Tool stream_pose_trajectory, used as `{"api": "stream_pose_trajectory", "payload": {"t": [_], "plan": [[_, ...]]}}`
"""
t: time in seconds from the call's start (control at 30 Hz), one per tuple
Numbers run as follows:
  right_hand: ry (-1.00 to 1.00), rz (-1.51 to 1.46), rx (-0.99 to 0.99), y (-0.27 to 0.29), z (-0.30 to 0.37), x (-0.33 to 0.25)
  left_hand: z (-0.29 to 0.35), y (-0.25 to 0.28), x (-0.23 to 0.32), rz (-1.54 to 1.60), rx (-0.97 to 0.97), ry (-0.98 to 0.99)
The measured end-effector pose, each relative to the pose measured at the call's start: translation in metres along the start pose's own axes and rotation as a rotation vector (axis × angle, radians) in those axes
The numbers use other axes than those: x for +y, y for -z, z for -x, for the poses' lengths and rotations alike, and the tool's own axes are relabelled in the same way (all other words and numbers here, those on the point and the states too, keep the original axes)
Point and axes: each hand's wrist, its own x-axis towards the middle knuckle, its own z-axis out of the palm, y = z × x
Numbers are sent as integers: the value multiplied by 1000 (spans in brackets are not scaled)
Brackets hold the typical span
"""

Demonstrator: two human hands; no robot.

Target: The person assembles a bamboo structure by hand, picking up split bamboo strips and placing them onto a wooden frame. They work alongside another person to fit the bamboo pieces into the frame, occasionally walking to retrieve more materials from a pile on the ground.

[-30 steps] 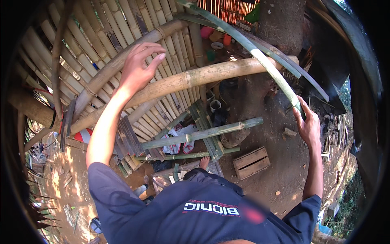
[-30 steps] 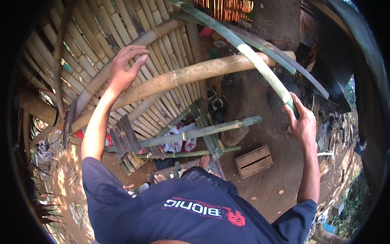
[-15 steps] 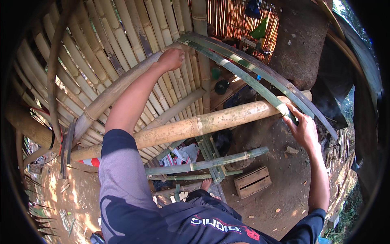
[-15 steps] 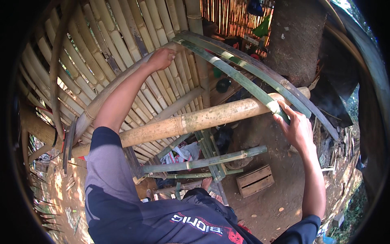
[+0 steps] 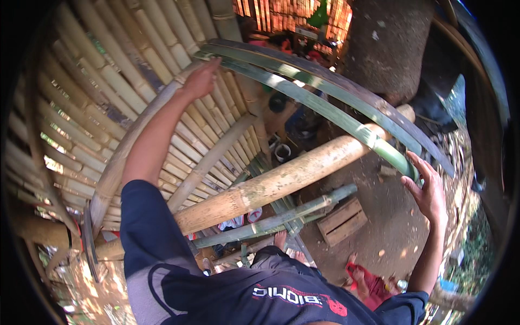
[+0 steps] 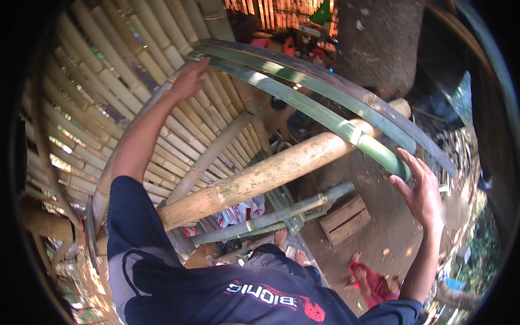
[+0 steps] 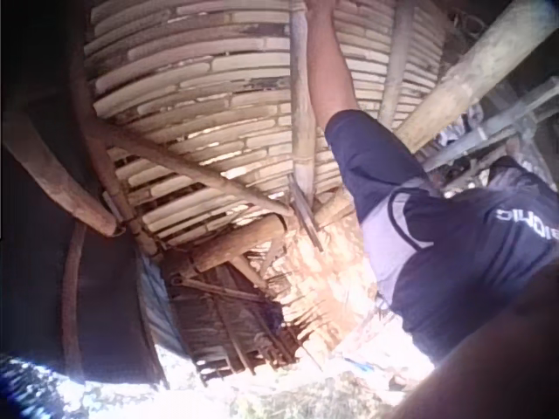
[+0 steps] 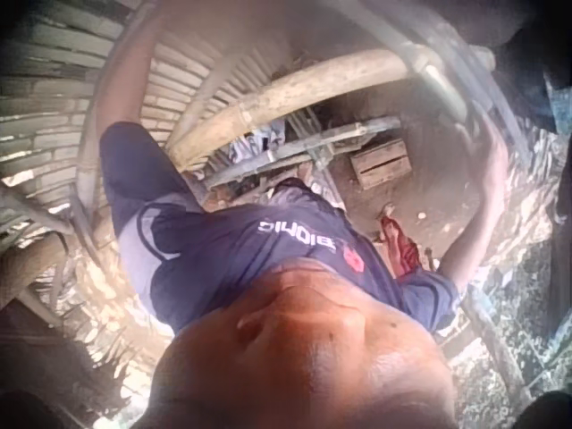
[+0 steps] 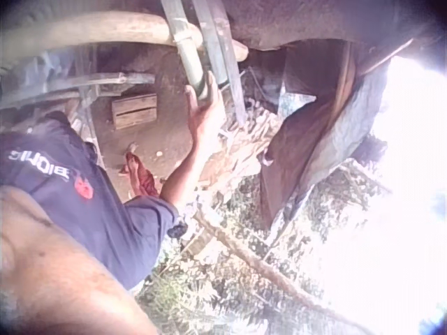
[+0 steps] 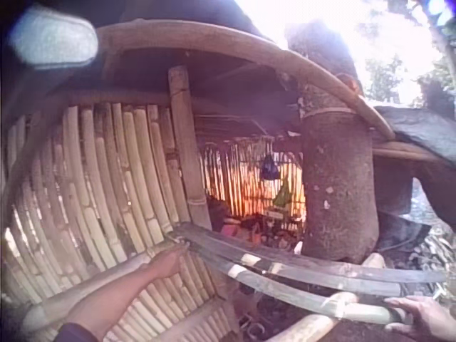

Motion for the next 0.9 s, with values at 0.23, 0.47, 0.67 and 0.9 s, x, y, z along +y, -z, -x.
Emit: {"api": "stream_pose_trajectory", "payload": {"t": [0.23, 0.47, 0.67, 0.9], "plan": [[-127, -152, -21, -4, -1, 12, -4, -2, -3, 51, 23, -39], [-155, -293, 78, -18, -6, 26, -9, 3, -2, 14, 14, 3], [-187, -276, 162, -29, -6, 30, -8, -5, -6, 32, 28, 3], [-375, -215, 154, -29, -3, 18, -12, -13, 1, 36, 100, 33]]}}
